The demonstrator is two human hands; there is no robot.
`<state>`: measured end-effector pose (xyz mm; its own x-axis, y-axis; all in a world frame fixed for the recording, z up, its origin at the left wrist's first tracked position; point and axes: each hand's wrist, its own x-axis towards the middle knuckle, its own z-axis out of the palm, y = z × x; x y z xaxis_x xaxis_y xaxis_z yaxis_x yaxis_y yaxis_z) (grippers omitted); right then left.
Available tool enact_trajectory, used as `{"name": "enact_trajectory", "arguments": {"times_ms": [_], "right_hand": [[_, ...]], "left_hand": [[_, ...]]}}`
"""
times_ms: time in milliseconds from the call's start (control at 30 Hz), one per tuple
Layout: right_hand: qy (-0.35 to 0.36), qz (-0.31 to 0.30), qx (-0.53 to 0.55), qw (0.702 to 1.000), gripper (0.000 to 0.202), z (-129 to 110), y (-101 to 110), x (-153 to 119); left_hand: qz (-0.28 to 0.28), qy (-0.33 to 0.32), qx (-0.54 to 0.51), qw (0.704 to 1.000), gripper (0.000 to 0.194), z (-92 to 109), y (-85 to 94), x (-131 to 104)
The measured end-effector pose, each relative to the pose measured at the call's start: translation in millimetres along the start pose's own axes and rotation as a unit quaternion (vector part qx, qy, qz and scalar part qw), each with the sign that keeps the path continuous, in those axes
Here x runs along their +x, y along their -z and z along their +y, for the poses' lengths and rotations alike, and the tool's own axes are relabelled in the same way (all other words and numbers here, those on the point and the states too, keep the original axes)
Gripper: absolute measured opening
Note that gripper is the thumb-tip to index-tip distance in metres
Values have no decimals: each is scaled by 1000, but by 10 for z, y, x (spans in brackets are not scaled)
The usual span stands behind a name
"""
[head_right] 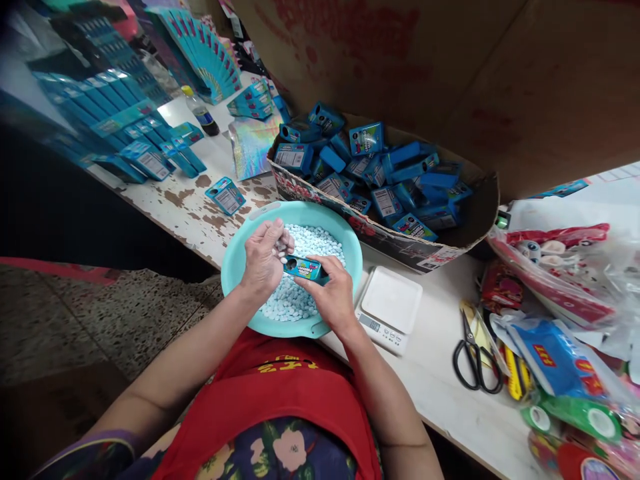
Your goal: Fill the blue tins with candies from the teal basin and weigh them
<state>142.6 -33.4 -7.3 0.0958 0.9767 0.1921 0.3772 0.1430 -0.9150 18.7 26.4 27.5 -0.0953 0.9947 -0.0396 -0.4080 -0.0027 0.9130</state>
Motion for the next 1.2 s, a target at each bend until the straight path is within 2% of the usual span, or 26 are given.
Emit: {"name": "enact_trajectory", "arguments": {"times_ms": [400, 533, 600, 667, 733, 767, 800, 833, 867, 933, 967, 1000, 1067, 1133, 1200], "right_hand": [[-16, 4, 34, 999, 35, 15, -44, 15], [-37, 11, 69, 997, 37, -5, -9, 7], [-50, 26, 107, 993, 39, -18, 136, -48], [-62, 59, 139, 987, 42, -3, 392, -150], [-60, 124, 142, 980, 43, 65, 712, -278], [-55, 161, 131, 977, 43, 123, 870, -341], [-51, 199, 113, 972, 43, 198, 1012, -397], [-50, 230, 94, 967, 43, 288, 1132, -445], [-54, 252, 76, 963, 43, 391, 1223, -482], [-67, 272, 49, 959, 44, 614, 1320, -531], [-73, 278, 42, 957, 44, 720, 1333, -549], [-79, 282, 40, 955, 44, 815, 1330, -567], [-91, 289, 47, 952, 44, 951, 1303, -608], [-102, 283, 63, 952, 45, 1000, 1287, -664], [-100, 266, 93, 954, 52, 977, 1310, -733]], "left_hand": [[-8, -7, -10, 1000, 38, -34, -34, 30], [0, 2, -3, 1000, 41, 32, -51, 69], [6, -9, -11, 1000, 42, 95, 5, 111], [7, -26, 17, 999, 39, 131, 131, 150], [-16, -26, 131, 991, 31, 105, 317, 164], [-44, -18, 229, 972, 27, 66, 417, 157], [-88, -2, 346, 934, 24, 14, 512, 139], [-141, 14, 460, 877, 22, -46, 594, 110], [-196, 23, 560, 805, 21, -105, 658, 74], [-286, 14, 694, 660, 26, -201, 728, -6], [-310, -4, 733, 605, 31, -231, 737, -42], [-324, -25, 760, 562, 36, -246, 737, -69], [-334, -50, 792, 509, 43, -241, 727, -92], [-349, -45, 802, 482, 47, -208, 730, -83], [-367, -32, 803, 469, 49, -170, 752, -66]]}}
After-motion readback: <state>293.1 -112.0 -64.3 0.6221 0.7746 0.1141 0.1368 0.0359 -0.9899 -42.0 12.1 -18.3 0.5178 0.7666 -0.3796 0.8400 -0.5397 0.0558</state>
